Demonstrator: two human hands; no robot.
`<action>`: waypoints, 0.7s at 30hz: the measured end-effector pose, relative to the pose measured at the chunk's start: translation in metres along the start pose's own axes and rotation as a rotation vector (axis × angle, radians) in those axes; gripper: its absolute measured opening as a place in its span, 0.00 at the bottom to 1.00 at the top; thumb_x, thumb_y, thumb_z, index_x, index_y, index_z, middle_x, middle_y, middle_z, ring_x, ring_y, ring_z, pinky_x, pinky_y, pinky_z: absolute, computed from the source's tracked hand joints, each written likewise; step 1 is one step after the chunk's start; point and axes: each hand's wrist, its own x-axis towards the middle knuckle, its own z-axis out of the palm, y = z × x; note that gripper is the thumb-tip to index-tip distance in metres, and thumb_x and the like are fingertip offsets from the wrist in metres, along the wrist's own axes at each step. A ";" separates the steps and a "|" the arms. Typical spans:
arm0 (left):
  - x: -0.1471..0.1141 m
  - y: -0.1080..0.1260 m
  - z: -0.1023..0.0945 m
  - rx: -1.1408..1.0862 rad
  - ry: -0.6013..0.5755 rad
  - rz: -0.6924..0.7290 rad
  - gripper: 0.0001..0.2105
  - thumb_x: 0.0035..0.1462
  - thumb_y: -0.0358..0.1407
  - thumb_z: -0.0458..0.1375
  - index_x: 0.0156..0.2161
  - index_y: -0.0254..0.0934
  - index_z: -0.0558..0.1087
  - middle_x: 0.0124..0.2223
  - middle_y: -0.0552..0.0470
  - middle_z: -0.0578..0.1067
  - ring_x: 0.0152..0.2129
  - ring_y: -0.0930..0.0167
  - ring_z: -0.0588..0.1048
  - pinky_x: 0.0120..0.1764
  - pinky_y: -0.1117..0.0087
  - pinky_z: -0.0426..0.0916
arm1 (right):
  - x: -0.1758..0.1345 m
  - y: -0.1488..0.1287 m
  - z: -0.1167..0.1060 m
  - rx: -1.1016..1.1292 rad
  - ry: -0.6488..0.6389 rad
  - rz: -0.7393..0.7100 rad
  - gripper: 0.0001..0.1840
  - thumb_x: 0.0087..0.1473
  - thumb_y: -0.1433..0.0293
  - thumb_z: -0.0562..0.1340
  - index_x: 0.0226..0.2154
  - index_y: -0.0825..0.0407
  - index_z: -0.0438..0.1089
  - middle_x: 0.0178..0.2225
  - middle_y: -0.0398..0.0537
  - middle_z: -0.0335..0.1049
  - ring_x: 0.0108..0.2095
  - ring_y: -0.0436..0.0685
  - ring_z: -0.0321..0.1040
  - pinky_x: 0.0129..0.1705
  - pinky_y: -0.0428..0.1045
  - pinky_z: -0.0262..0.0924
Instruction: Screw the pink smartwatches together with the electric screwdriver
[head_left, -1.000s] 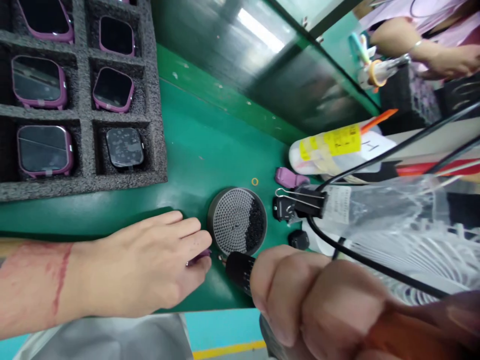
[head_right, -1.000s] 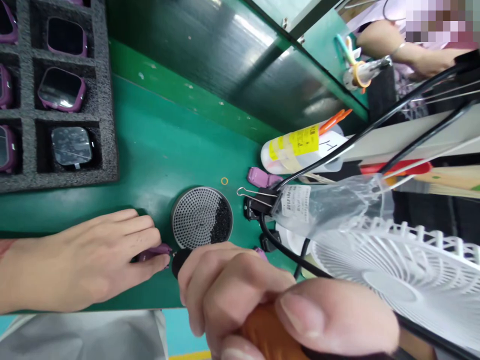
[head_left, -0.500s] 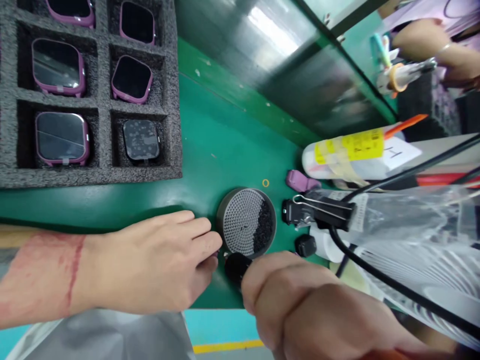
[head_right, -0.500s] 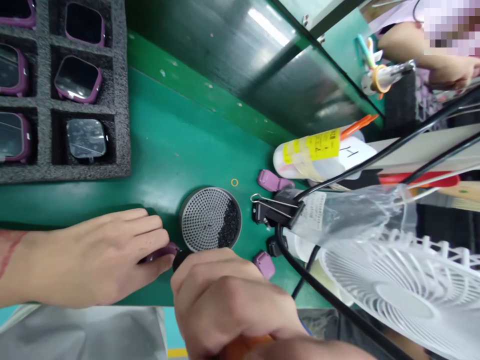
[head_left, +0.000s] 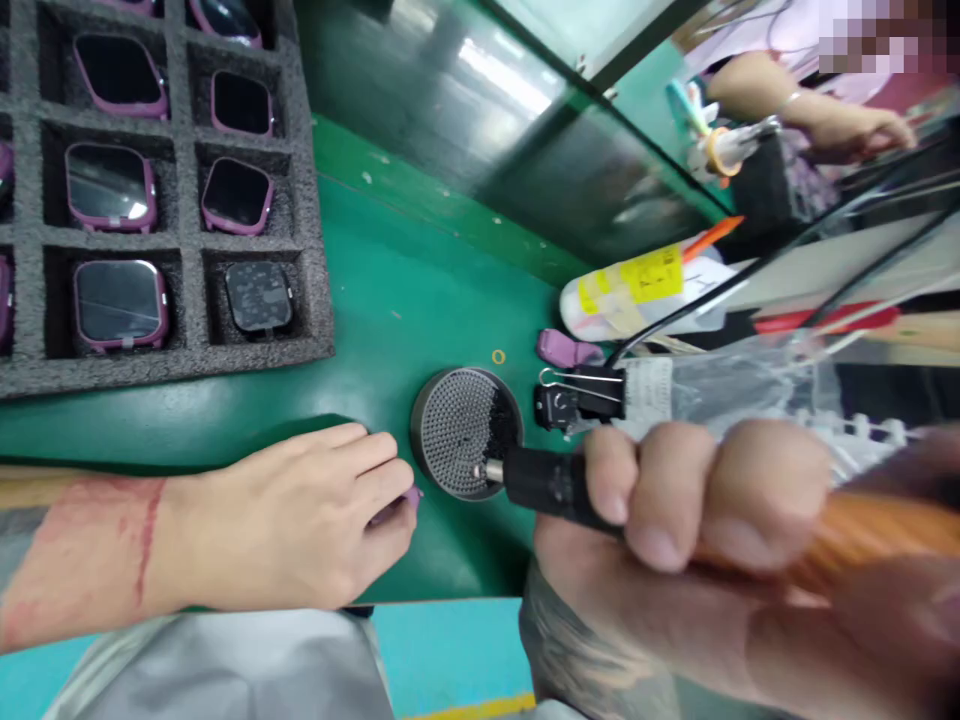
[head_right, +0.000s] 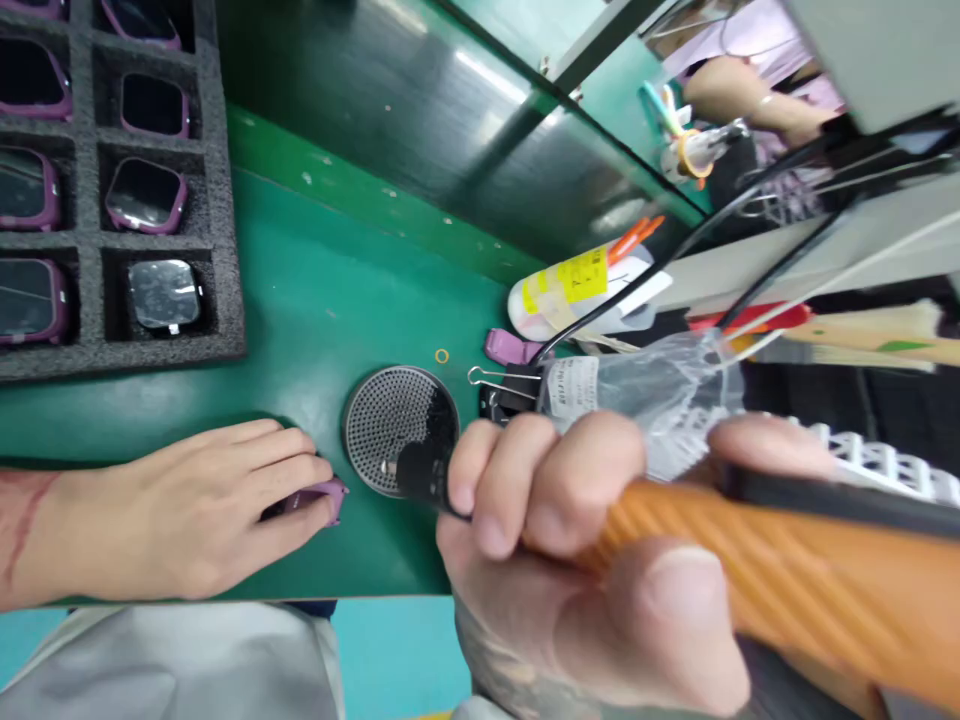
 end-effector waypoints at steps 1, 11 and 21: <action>-0.001 0.000 -0.003 -0.001 0.038 0.045 0.12 0.86 0.30 0.64 0.50 0.35 0.91 0.47 0.44 0.89 0.41 0.62 0.81 0.44 0.57 0.78 | 0.004 0.004 0.003 0.027 0.080 -0.007 0.20 0.65 0.58 0.89 0.56 0.34 0.90 0.32 0.33 0.64 0.23 0.53 0.59 0.31 0.57 0.71; -0.001 -0.006 -0.020 0.050 0.315 0.381 0.13 0.81 0.34 0.67 0.44 0.47 0.95 0.55 0.51 0.94 0.53 0.63 0.84 0.43 0.63 0.85 | -0.009 0.056 0.035 0.104 -0.154 0.105 0.24 0.76 0.47 0.80 0.65 0.32 0.78 0.43 0.37 0.80 0.32 0.57 0.79 0.42 0.61 0.82; -0.012 -0.035 -0.055 -0.665 0.688 -0.725 0.19 0.89 0.53 0.69 0.67 0.40 0.87 0.52 0.40 0.91 0.42 0.62 0.92 0.46 0.63 0.87 | -0.013 0.078 -0.011 -0.072 -0.119 0.066 0.30 0.69 0.61 0.86 0.69 0.37 0.84 0.50 0.44 0.82 0.52 0.61 0.83 0.61 0.53 0.85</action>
